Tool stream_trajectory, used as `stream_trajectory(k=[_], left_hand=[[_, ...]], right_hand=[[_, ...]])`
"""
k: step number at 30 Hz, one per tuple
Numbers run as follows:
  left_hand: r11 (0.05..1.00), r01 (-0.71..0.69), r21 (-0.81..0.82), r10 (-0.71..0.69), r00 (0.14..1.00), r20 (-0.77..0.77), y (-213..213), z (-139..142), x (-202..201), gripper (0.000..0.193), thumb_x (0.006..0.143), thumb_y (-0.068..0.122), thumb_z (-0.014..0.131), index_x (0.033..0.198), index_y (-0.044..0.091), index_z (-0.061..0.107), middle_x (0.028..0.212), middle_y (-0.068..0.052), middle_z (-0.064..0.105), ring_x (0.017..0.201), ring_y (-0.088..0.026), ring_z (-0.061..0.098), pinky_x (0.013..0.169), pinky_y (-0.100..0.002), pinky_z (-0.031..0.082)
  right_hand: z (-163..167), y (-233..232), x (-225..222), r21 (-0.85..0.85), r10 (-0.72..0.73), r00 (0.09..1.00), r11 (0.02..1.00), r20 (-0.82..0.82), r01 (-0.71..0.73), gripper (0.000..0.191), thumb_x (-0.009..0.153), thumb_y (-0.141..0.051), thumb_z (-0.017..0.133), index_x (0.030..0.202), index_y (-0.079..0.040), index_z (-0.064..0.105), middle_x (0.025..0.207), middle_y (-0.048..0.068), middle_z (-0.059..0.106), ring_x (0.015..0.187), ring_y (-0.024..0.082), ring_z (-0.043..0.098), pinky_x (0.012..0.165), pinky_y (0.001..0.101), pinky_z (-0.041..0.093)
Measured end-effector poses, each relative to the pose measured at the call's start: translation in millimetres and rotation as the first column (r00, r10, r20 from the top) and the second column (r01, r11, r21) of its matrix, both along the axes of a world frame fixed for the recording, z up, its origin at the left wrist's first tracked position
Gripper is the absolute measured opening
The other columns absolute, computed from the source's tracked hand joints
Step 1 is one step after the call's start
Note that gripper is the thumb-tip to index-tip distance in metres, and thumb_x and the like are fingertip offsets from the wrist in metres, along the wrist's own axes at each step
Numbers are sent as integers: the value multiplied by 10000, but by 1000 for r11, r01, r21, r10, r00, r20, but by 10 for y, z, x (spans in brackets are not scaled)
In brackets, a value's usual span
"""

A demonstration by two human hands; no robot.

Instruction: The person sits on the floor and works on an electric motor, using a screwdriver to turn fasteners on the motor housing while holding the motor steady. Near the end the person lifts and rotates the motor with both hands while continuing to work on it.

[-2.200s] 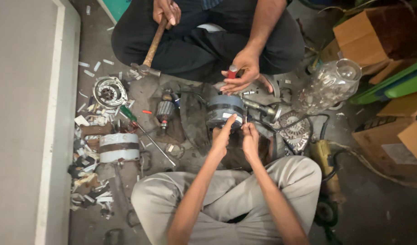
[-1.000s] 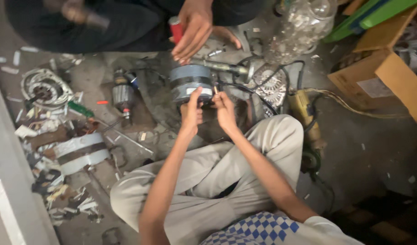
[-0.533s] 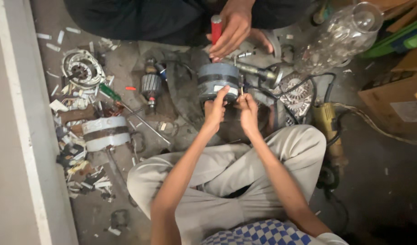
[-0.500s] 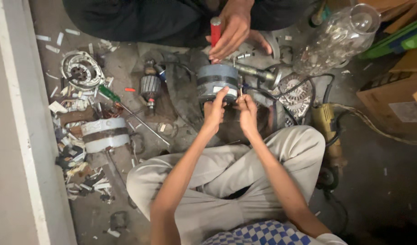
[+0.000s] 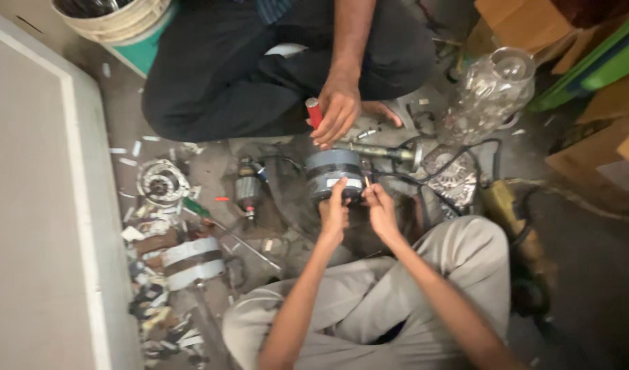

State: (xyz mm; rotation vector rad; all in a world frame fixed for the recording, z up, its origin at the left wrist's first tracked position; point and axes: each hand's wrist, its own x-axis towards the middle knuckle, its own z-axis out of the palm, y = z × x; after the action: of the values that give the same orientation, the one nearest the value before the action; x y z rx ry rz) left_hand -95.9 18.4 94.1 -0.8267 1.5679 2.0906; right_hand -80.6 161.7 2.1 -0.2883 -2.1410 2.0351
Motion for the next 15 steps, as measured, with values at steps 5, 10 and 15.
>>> stream_trajectory(k=[5,10,15], left_hand=[[999,37,-15,-37,999,19,-54,-27,10,602,756,705,686,699,110,609,489,96,319,358,-59,281,354,-260,190],[998,47,51,-51,995,86,-64,-39,-10,625,793,706,681,736,91,581,500,96,316,362,-57,270,354,-249,184],[991,40,130,-49,996,73,-40,-58,-9,624,817,704,680,714,105,537,503,101,300,357,-50,269,346,-239,181]], right_hand=[[-41,-103,34,41,-21,998,999,-59,23,227,1066,-218,552,938,-38,606,818,31,603,776,113,574,731,290,495],[30,-160,80,129,-61,998,990,0,60,249,1071,-247,552,963,-30,608,777,63,623,751,136,578,706,315,492],[140,-99,60,101,-64,997,993,-39,68,283,1051,-294,559,937,-38,589,789,44,645,739,119,592,696,304,498]])
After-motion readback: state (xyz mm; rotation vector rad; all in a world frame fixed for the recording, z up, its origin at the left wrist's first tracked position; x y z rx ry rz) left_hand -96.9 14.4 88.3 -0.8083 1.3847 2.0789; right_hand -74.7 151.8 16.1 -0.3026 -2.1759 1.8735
